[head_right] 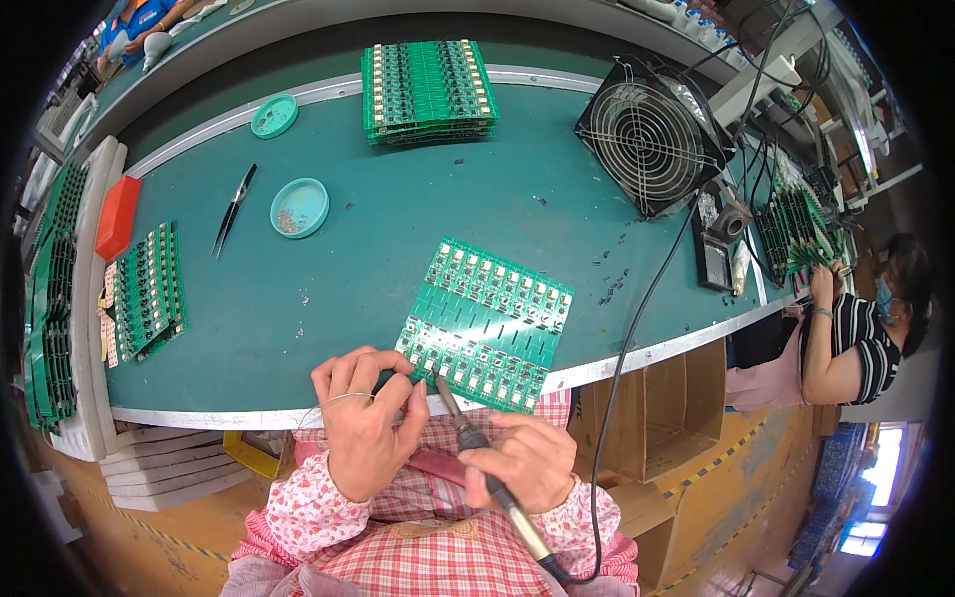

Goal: The person solders components onto a circuit board panel using a soldering iron and wire, stacks the panel with other circuit boards, and solders components on a new panel.

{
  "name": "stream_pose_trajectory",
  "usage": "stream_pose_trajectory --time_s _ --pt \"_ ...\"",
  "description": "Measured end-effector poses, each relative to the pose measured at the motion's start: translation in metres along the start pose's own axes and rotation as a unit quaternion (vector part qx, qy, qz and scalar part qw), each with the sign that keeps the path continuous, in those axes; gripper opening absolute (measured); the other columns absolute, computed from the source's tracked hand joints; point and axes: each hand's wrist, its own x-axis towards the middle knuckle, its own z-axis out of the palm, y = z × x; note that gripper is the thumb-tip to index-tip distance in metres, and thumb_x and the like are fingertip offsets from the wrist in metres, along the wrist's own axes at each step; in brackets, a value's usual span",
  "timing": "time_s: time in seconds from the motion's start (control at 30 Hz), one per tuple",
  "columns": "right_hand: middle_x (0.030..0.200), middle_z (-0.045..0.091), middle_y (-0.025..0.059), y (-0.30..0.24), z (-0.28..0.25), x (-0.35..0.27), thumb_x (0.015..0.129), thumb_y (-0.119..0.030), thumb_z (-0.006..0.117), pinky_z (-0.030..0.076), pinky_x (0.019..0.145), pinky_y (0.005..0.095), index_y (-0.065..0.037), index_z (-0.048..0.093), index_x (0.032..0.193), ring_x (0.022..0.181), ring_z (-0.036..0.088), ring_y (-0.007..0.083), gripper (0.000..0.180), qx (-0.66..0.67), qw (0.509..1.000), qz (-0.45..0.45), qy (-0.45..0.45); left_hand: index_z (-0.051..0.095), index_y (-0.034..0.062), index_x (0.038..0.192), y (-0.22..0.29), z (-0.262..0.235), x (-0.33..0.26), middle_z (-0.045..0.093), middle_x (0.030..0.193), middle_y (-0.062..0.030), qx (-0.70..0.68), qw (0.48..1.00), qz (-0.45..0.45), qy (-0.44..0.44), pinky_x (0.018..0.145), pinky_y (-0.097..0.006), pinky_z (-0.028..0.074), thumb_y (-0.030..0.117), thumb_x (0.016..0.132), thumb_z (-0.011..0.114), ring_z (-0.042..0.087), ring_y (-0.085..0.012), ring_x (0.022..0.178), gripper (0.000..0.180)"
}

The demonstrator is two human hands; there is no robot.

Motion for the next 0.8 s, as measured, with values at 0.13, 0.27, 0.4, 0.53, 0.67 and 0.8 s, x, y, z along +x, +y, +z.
stream_pose_trajectory --time_s 0.13,0.27,0.4,0.53,0.67,0.8 --pt "0.059 0.054 -0.0018 -0.002 0.001 -0.002 0.072 -0.008 0.067 0.061 0.073 0.0325 -0.009 0.066 0.090 0.053 0.056 0.0131 0.018 -0.080 0.994 -0.054 -0.046 0.060 0.0073 0.076 -0.001 -0.001 -0.001 0.062 0.101 -0.0026 -0.007 1.000 0.006 0.002 0.087 -0.043 0.036 0.006 0.074 0.073 0.057 -0.0256 0.098 0.013" --pt "0.059 0.055 -0.0013 -0.002 0.002 -0.006 0.071 -0.007 0.067 0.061 0.072 0.0332 -0.008 0.066 0.090 0.054 0.057 0.0140 0.019 -0.072 0.996 -0.035 -0.037 0.060 0.0071 0.076 -0.001 -0.001 -0.002 0.062 0.101 -0.0026 -0.006 1.000 0.008 0.004 0.087 -0.043 0.036 0.006 0.074 0.073 0.058 -0.0254 0.099 0.013" --pt "0.058 0.057 0.0021 -0.001 -0.004 -0.003 0.078 -0.008 0.065 0.062 0.070 0.0368 -0.005 0.064 0.089 0.052 0.059 0.0173 0.012 0.012 1.000 -0.001 -0.018 0.059 0.0073 0.077 -0.003 -0.001 -0.005 0.062 0.102 -0.0025 -0.013 1.000 0.012 0.005 0.088 -0.043 0.035 0.007 0.075 0.072 0.058 -0.0250 0.100 0.013" --pt "0.056 0.058 0.0054 0.001 -0.007 -0.008 0.082 -0.007 0.062 0.061 0.066 0.0399 -0.002 0.059 0.088 0.051 0.061 0.0175 0.009 0.066 0.995 0.011 0.073 0.059 0.0071 0.077 0.002 -0.004 -0.005 0.061 0.103 -0.0029 -0.009 1.000 0.013 0.010 0.089 -0.044 0.034 0.007 0.075 0.072 0.057 -0.0246 0.102 0.013" --pt "0.058 0.060 0.0071 0.003 -0.006 -0.020 0.082 -0.008 0.062 0.061 0.063 0.0405 0.001 0.058 0.089 0.052 0.062 0.0195 0.012 0.075 0.991 0.038 0.106 0.059 0.0069 0.077 0.010 -0.002 -0.005 0.061 0.104 -0.0036 -0.013 0.999 0.030 -0.007 0.089 -0.044 0.034 0.008 0.075 0.072 0.057 -0.0246 0.103 0.013" --pt "0.059 0.061 0.0078 0.006 -0.003 -0.020 0.083 -0.008 0.062 0.061 0.063 0.0403 0.001 0.057 0.090 0.053 0.063 0.0198 0.013 0.074 0.990 0.031 0.113 0.059 0.0065 0.077 0.011 0.005 -0.005 0.059 0.102 -0.0045 -0.014 0.999 0.034 -0.012 0.088 -0.045 0.034 0.008 0.074 0.071 0.056 -0.0248 0.102 0.013"
